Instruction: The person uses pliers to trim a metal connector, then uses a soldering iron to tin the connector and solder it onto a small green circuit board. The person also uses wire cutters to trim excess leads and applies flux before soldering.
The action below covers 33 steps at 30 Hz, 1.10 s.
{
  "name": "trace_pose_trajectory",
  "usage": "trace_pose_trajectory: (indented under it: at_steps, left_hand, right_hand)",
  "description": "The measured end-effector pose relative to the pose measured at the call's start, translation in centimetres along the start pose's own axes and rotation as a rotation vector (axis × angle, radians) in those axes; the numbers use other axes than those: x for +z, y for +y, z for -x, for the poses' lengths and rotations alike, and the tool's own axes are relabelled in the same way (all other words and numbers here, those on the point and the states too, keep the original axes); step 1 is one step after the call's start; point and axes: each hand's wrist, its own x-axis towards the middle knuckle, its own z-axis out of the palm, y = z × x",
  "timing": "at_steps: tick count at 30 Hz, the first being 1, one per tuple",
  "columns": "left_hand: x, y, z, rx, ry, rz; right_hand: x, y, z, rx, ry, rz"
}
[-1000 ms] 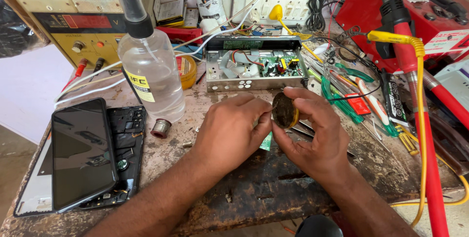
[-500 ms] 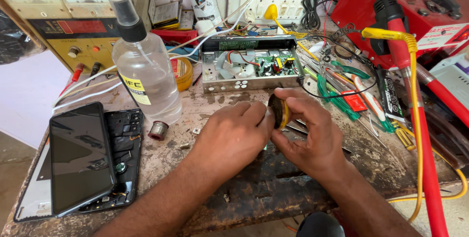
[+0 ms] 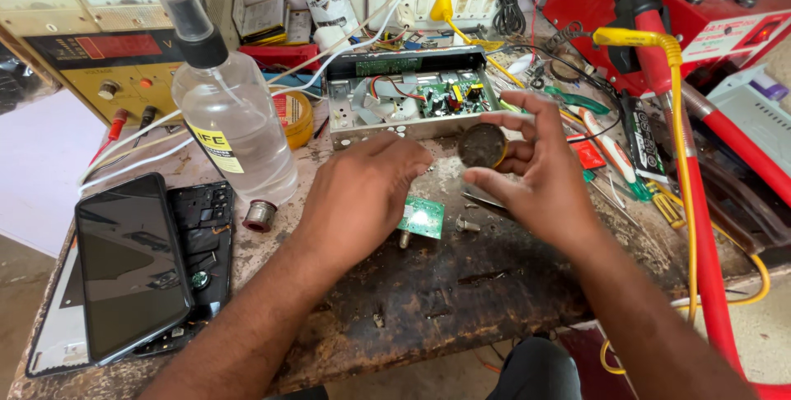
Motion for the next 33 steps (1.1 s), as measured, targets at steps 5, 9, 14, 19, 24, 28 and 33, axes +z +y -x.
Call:
trace_pose_trajectory:
  at_steps: [5,9,14,19,24,28,33]
  left_hand:
    - [0.4,-0.3,-0.1,0.016,0.03,0.103]
    - [0.5,0.1,0.0,0.042,0.041,0.107]
    - [0.4,0.7,-0.3,-0.007,0.033,0.089]
    - [0.6,0.4,-0.3,-0.069,0.029,0.084]
    - [0.9,-0.2,-0.4,-0.062,0.007,0.278]
    - [0.9,0.1,-0.5,-0.128,-0.058,0.405]
    - [0.9,0.1,-0.8,-0.296,-0.144,0.479]
  right_hand:
    - [-2.3,1.8,-1.2,0.139,-0.064,0.147]
    - [-3.0,3.2,-1.2,0.053,-0.066,0.392]
    - [-2.9,3.4,-0.7,-0.118,-0.049,0.693]
    - [-4.0,3.4,0.2,0.281,0.183,0.494]
    - [-7.4,5.6,-0.9,0.197,0.531,-0.275]
    - [-8.8,8.0,-2.3,0.29,0.625,-0.319]
    - [-9.7,9.5,-5.6,0.191,0.538,-0.099]
